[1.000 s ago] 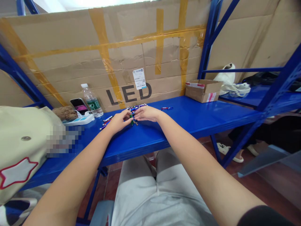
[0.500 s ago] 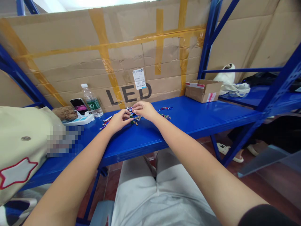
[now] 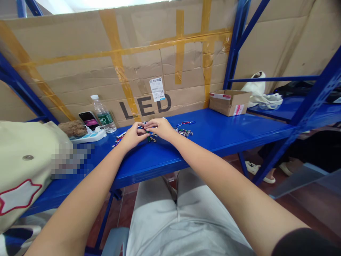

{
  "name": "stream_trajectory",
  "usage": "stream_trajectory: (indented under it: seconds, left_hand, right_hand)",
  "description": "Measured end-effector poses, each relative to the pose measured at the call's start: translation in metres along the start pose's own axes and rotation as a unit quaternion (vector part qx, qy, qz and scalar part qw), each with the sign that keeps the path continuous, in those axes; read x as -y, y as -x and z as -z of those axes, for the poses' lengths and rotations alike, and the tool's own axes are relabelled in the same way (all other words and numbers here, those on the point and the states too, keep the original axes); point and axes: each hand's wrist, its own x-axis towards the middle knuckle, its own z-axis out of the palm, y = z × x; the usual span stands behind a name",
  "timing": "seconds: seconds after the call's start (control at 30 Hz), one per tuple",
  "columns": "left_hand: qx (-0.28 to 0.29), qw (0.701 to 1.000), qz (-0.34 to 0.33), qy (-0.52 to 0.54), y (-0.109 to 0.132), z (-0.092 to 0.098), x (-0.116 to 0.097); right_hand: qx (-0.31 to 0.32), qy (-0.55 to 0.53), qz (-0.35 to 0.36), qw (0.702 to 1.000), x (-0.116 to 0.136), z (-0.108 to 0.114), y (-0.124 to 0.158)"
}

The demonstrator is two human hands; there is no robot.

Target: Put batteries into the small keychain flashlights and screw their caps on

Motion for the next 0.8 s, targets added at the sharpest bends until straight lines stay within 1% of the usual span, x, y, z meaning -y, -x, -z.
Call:
stream_trajectory:
  seconds: [0.17,0.33,0.4,0.47,0.53,0.57,0.63,0.73,0.8]
  left_hand:
    - [0.005,1.0,0.008,0.018,0.0,0.0,0.001]
    - [-0.002,0.999,0.016,0.028,0.0,0.001,0.0]
    - [-0.007,0.999,0.021,0.03,0.0,0.001,-0.001]
    - [-0.008,0.999,0.024,0.031,0.0,0.002,-0.001]
    - [-0.01,0.999,0.026,0.029,0.0,0.002,-0.002]
    - [-0.01,0.999,0.027,0.028,0.0,0.003,-0.002]
    - [-0.007,0.999,0.028,0.029,0.001,0.003,-0.003]
    - [-0.004,0.999,0.026,0.026,0.001,0.002,-0.004]
    - [0.0,1.0,0.021,0.02,0.001,0.002,-0.005]
  right_hand:
    - [0.009,0.041,0.007,0.999,-0.004,0.001,0.0]
    - [0.027,0.088,0.035,0.995,-0.001,0.002,0.0]
    - [0.007,0.098,0.034,0.995,0.001,0.004,0.0]
    - [-0.028,0.115,0.02,0.993,0.004,0.006,-0.001]
    - [-0.053,0.153,0.007,0.987,0.005,0.008,-0.002]
    - [-0.055,0.176,0.005,0.983,0.006,0.01,-0.002]
    - [-0.035,0.223,0.01,0.974,0.006,0.011,-0.001]
    - [0.024,0.272,0.033,0.961,0.002,0.01,0.001]
    - [0.052,0.294,0.055,0.953,-0.001,0.01,0.001]
